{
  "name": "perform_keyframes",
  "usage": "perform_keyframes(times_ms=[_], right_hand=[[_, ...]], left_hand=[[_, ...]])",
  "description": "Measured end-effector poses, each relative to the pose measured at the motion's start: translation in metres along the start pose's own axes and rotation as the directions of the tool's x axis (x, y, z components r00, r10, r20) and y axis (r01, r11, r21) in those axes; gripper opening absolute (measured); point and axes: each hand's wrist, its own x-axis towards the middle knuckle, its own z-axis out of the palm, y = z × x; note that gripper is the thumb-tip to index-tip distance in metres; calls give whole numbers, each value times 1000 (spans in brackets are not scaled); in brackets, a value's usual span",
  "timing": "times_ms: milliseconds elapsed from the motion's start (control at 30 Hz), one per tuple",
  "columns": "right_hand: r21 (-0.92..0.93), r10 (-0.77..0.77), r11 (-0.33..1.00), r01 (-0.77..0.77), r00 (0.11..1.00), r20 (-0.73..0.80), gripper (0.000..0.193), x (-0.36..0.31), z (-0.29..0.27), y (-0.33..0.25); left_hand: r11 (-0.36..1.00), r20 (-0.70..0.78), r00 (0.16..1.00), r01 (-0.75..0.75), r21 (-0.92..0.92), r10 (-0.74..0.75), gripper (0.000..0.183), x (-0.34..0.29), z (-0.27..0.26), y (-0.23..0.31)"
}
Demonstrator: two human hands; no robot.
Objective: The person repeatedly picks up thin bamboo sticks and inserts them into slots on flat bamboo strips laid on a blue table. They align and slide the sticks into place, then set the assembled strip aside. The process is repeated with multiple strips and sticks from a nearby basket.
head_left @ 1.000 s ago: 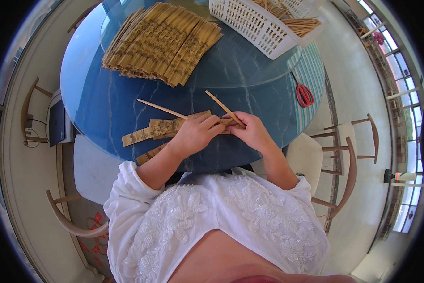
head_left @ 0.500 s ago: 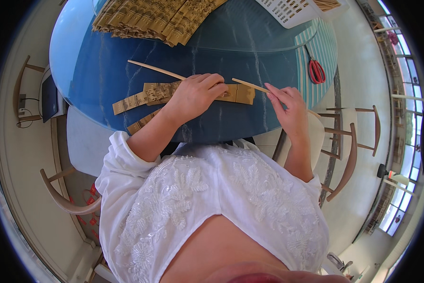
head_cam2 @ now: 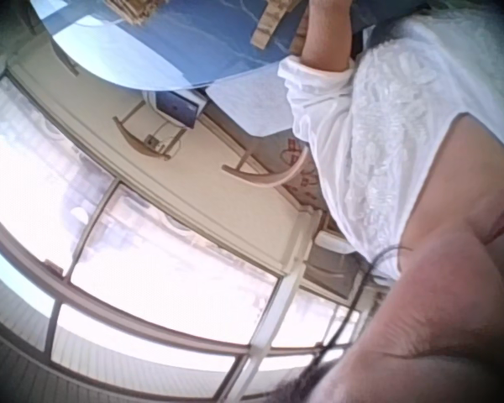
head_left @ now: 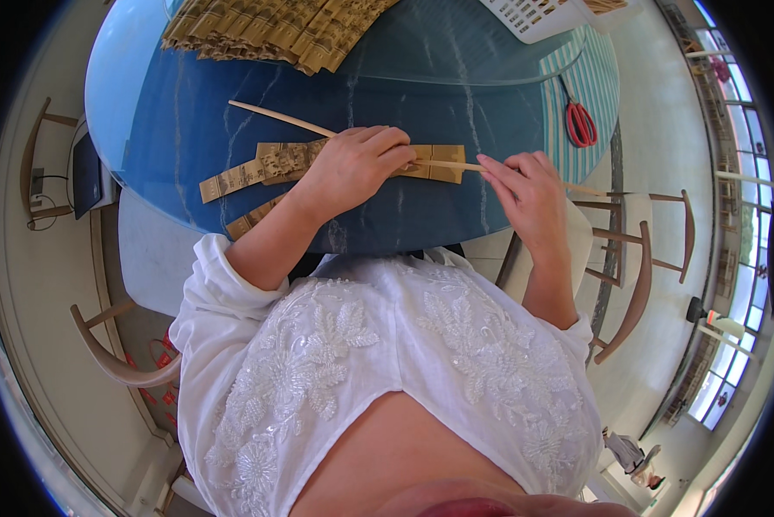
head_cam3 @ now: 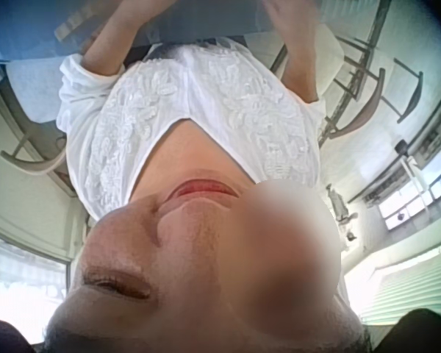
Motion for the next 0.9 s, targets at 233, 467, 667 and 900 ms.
perform_keyframes(times_ms=[233,467,667,900], right_hand=[[-47,-99,994,98,995,-18,23,8,-1,-4],[-51,-163,986,161,985,-57,24,14,0,0],[-56,-229,973,225,969,-89,29,18,-1,5],[65,-326,942,330,943,-67,27,25,12,-1]], left_hand=[[1000,24,1000,6,-26,-5,18,0,0,1],[999,33,998,46,-17,-45,18,3,-4,4],[997,151,986,72,-27,-67,14,15,-19,10],[987,157,986,75,-140,-53,9,27,-25,21]])
